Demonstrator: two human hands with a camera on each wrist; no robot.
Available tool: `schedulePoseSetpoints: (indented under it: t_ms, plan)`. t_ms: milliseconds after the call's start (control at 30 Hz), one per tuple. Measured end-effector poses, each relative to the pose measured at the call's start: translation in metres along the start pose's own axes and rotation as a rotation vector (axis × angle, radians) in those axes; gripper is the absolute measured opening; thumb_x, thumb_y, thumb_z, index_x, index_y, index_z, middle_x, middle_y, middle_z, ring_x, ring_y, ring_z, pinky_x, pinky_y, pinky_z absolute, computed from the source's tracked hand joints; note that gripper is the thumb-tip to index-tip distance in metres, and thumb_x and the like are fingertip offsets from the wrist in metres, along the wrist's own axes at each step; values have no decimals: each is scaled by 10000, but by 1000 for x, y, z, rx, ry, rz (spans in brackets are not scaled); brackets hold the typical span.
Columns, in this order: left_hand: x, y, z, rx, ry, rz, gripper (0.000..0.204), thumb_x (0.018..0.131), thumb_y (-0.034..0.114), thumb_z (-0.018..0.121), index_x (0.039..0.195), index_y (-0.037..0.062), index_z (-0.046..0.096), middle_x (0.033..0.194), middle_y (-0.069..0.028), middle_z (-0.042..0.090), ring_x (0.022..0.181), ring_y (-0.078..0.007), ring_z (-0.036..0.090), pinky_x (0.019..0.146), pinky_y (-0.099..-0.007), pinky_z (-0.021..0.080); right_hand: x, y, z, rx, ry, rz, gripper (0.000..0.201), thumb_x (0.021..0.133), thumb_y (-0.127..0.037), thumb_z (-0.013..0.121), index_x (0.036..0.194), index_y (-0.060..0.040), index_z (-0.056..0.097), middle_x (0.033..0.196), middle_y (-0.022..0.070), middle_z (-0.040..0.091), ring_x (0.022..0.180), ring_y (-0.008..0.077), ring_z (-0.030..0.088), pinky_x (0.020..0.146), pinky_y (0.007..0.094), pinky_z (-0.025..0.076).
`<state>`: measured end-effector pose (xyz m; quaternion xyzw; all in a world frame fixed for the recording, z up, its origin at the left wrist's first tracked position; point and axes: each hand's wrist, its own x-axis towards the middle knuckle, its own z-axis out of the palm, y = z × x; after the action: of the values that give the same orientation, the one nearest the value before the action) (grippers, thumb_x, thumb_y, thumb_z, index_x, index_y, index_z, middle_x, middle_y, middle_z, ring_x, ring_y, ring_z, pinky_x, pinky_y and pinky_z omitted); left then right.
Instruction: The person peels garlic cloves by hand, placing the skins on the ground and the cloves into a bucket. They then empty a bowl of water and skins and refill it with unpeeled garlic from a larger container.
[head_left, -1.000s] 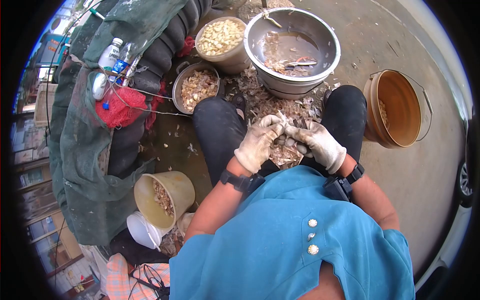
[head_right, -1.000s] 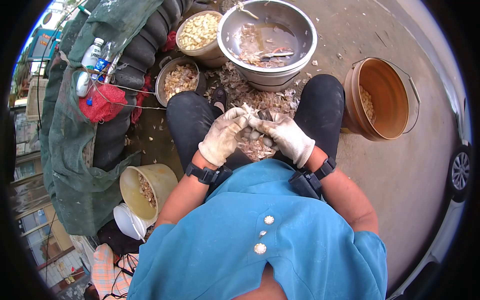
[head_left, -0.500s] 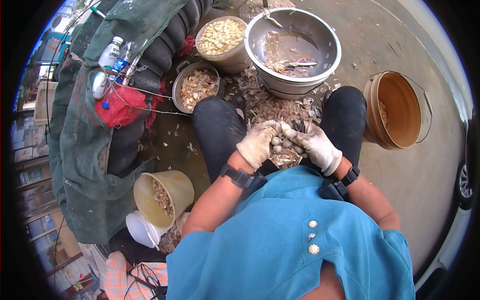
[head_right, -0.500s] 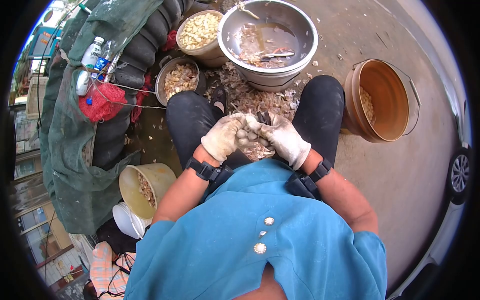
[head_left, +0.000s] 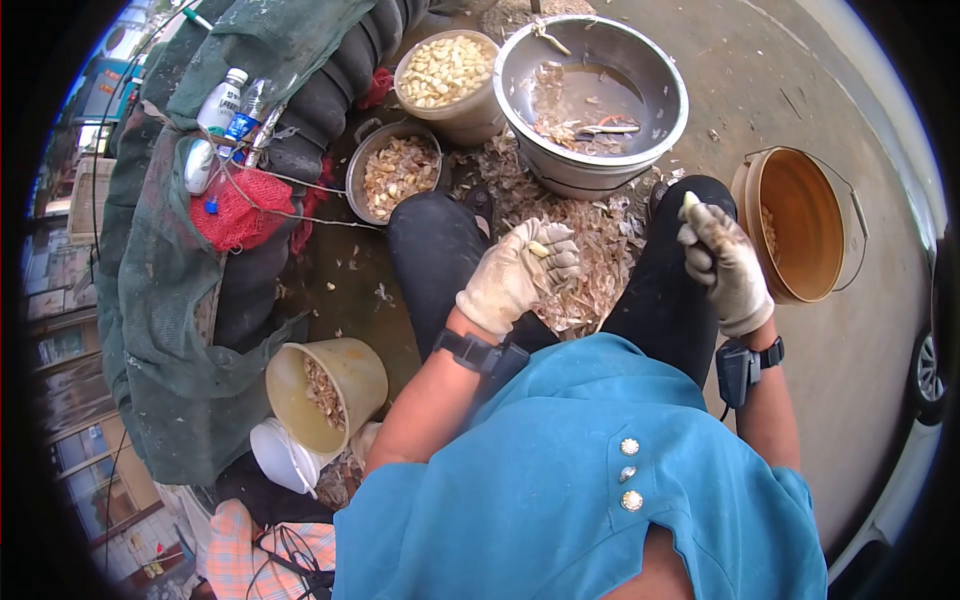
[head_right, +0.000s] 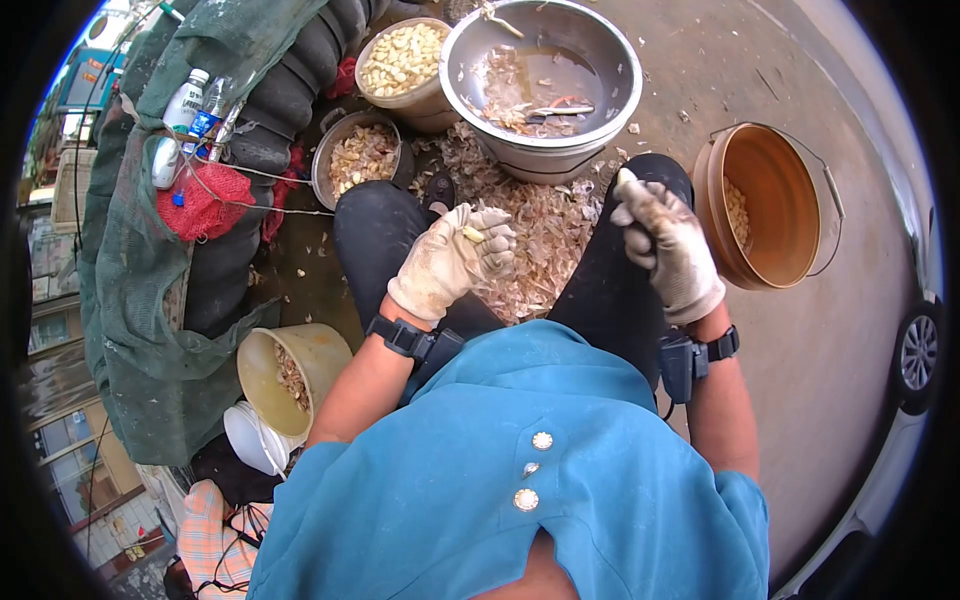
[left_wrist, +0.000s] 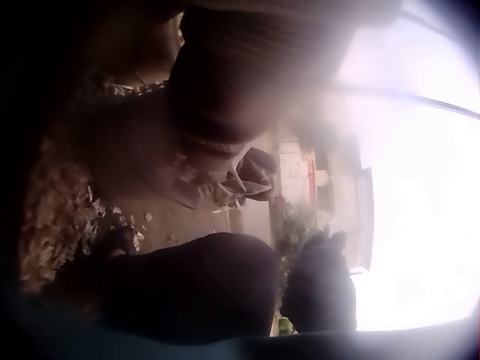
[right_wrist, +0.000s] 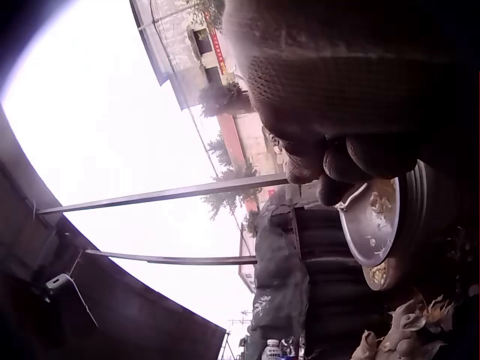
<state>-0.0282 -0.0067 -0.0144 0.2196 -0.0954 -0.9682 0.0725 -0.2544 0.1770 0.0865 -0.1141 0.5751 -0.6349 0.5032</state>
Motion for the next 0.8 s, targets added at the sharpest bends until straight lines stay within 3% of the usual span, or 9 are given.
schedulePoseSetpoints:
  t_ms: [133, 233, 300, 333, 533, 667, 733, 800]
  plan:
    - [-7, 0, 14, -25, 20, 4, 440, 1038, 307, 443, 1257, -60, 546, 1108, -189, 656, 990, -277, 665, 916, -421, 541, 1, -16, -76, 411, 375, -262, 257, 982, -273, 616, 1090, -40, 595, 843, -28, 546, 537, 11, 362, 418, 148, 289]
    - [-11, -7, 22, 187, 100, 96, 393, 1032, 229, 467, 1279, -71, 528, 1105, -192, 655, 981, -260, 672, 899, -390, 557, -1, -9, -119, 588, 609, -247, 242, 993, -253, 597, 1073, -25, 587, 850, -1, 593, 535, 4, 381, 406, 142, 308]
    - [-14, -8, 28, 381, 12, 101, 367, 1026, 181, 483, 1292, -69, 518, 1076, -166, 665, 936, -211, 681, 858, -352, 573, -2, -1, -126, 540, 512, -195, 241, 1000, -256, 583, 1076, -27, 577, 845, -4, 589, 530, 8, 372, 406, 141, 300]
    - [-14, -10, 32, 518, 73, 127, 363, 1033, 243, 484, 1232, -49, 564, 970, -108, 667, 796, -127, 654, 720, -286, 563, -3, 4, -128, 541, 465, -168, 235, 1000, -260, 584, 1080, -39, 572, 848, -8, 577, 525, 11, 359, 408, 141, 292]
    - [-15, 3, 17, 555, 33, -21, 423, 1027, 400, 486, 1065, 5, 633, 798, -28, 605, 625, -59, 513, 523, -213, 412, 4, 3, -42, 254, 283, -121, 261, 996, -280, 588, 1117, -48, 582, 851, -29, 552, 609, 12, 408, 469, 146, 314]
    - [-9, -8, 35, 572, 220, 105, 452, 1027, 427, 476, 1108, 10, 630, 882, -57, 646, 684, -95, 568, 579, -236, 463, 4, 13, 17, -75, 154, 4, 236, 989, -294, 590, 1095, -83, 603, 806, -39, 577, 562, 1, 410, 453, 152, 300]
    - [-9, -11, 58, 369, 393, 157, 470, 1030, 434, 461, 1142, 7, 623, 989, -98, 671, 751, -144, 603, 660, -298, 511, 7, 25, 38, -146, 57, 106, 242, 959, -323, 631, 1035, -94, 604, 770, -52, 578, 545, 4, 433, 446, 159, 318]
    - [-6, -14, 53, 337, 322, 185, 480, 1030, 433, 461, 1163, -3, 611, 1044, -113, 670, 791, -165, 617, 704, -320, 522, 9, 39, 54, -226, -35, 151, 266, 938, -336, 658, 997, -82, 606, 752, -49, 584, 553, 12, 460, 454, 169, 343]
